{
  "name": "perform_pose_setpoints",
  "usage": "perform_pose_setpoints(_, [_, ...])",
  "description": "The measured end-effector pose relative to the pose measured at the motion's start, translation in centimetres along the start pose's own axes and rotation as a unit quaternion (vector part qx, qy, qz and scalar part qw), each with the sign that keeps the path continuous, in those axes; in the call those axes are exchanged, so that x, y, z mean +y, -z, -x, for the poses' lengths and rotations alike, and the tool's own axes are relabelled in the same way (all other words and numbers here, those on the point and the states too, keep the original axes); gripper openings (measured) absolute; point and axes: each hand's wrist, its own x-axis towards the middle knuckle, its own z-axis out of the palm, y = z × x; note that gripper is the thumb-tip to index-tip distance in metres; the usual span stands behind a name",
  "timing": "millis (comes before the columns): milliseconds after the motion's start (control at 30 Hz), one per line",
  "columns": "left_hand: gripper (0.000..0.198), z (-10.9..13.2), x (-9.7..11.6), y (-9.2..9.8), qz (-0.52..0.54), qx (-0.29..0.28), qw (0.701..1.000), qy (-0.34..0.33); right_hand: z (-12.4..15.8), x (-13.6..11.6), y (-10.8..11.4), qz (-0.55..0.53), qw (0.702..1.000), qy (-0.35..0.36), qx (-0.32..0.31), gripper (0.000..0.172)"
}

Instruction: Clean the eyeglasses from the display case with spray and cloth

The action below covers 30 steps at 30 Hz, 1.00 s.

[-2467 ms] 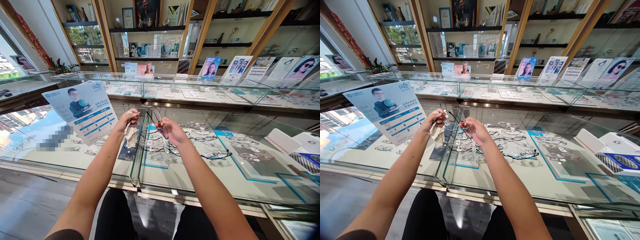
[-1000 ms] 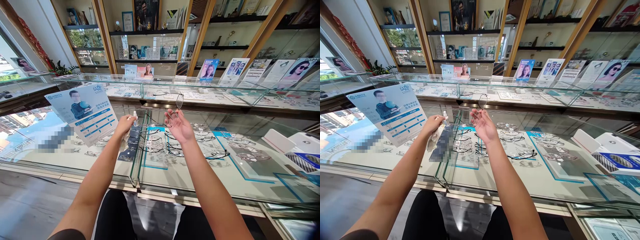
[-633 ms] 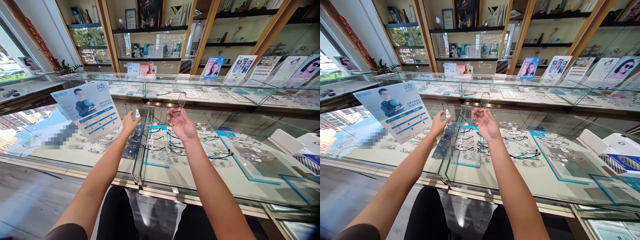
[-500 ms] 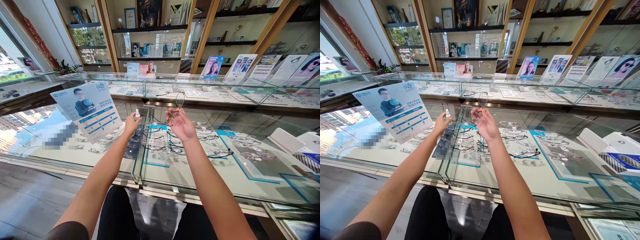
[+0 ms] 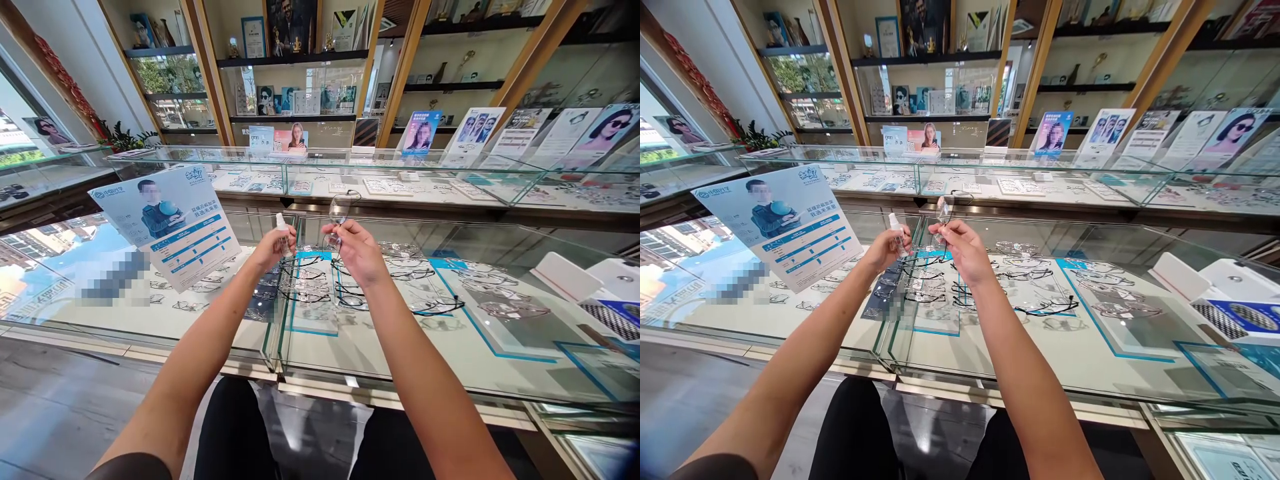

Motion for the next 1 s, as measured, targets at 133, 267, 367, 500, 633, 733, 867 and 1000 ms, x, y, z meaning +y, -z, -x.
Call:
perform_pose_setpoints(133, [0.07, 1.2, 1.4, -1.1, 0.021, -0.041, 0.999, 0.005, 0.1, 1.2, -0.5, 0.07, 0.997, -0.018, -0.007, 0.03])
perform_pose_setpoints(267, [0.076, 1.3, 1.3, -1.4, -0.063, -0.01, 0.996, -0.055, 0.4, 2.3, -1.1, 0.119, 0.992, -0.034, -0.021, 0.033])
perform_pose_setpoints(367, [0.075, 1.2, 0.2, -1.2, -0.192, 0.051, 0.969, -0.145, 0.8, 2.7, -1.7, 0.136, 0.989, -0.051, -0.034, 0.035])
perform_pose_setpoints(500, [0.073, 1.1, -1.2, -1.0, -0.293, 0.104, 0.923, -0.227, 1.2, 3.0, -2.6, 0.136, 0.987, -0.076, -0.051, 0.037])
perform_pose_setpoints(633, [0.072, 1.0, -1.5, -1.0, -0.311, 0.117, 0.913, -0.235, 1.4, 3.3, -3.0, 0.116, 0.987, -0.089, -0.068, 0.036])
perform_pose_setpoints(733, [0.073, 0.9, -1.4, -1.0, -0.32, 0.125, 0.907, -0.242, 1.4, 3.4, -2.9, 0.095, 0.988, -0.098, -0.07, 0.035])
perform_pose_setpoints(867, [0.072, 1.1, -1.4, -0.9, -0.311, 0.101, 0.917, -0.229, 1.1, 3.4, -2.6, 0.059, 0.992, -0.1, -0.054, 0.038])
perform_pose_setpoints(1000, [0.071, 1.8, -1.3, -1.5, -0.339, 0.065, 0.911, -0.225, 0.5, 3.2, -2.0, -0.009, 0.996, -0.088, -0.012, 0.038])
